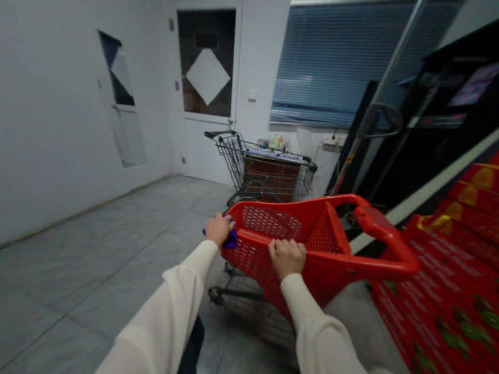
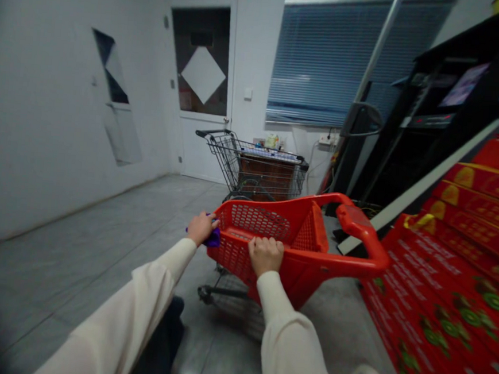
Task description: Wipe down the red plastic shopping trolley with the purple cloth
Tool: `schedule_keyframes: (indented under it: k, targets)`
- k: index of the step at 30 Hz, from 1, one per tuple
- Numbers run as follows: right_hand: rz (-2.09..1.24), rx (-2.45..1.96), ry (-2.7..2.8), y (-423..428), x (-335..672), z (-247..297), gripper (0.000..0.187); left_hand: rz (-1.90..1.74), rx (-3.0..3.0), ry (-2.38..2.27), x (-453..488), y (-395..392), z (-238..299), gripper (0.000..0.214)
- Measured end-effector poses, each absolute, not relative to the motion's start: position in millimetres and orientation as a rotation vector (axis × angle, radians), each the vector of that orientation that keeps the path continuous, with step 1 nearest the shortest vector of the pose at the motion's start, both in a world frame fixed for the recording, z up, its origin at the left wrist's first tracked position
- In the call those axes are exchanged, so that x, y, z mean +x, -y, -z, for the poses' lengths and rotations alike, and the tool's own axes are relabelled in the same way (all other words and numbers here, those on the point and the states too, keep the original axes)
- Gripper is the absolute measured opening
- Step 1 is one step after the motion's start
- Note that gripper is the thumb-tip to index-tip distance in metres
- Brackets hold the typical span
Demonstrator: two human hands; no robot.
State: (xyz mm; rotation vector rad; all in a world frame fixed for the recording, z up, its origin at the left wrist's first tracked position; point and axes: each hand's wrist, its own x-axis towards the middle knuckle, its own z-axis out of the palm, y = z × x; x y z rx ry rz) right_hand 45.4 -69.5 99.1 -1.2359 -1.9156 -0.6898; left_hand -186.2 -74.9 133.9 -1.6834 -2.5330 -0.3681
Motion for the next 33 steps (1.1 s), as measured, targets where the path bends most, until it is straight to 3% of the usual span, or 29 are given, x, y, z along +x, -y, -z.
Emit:
schedule_keyframes:
  k: [12,24,33]
  targets:
    - [0.662,-1.310,1.960,67,49,-104,0.039,0.490,-1.858,2.307,-84,80,-140,0.038]
    - [0.731,-1.255,1.966,66,49,-103,0.040,0.438,-1.724,2.469,-176,75,-135,0.040]
    - [0.699,-1.303,1.975,70,46,-106,0.040,0.566,-1.850,2.277,-94,83,-134,0.039]
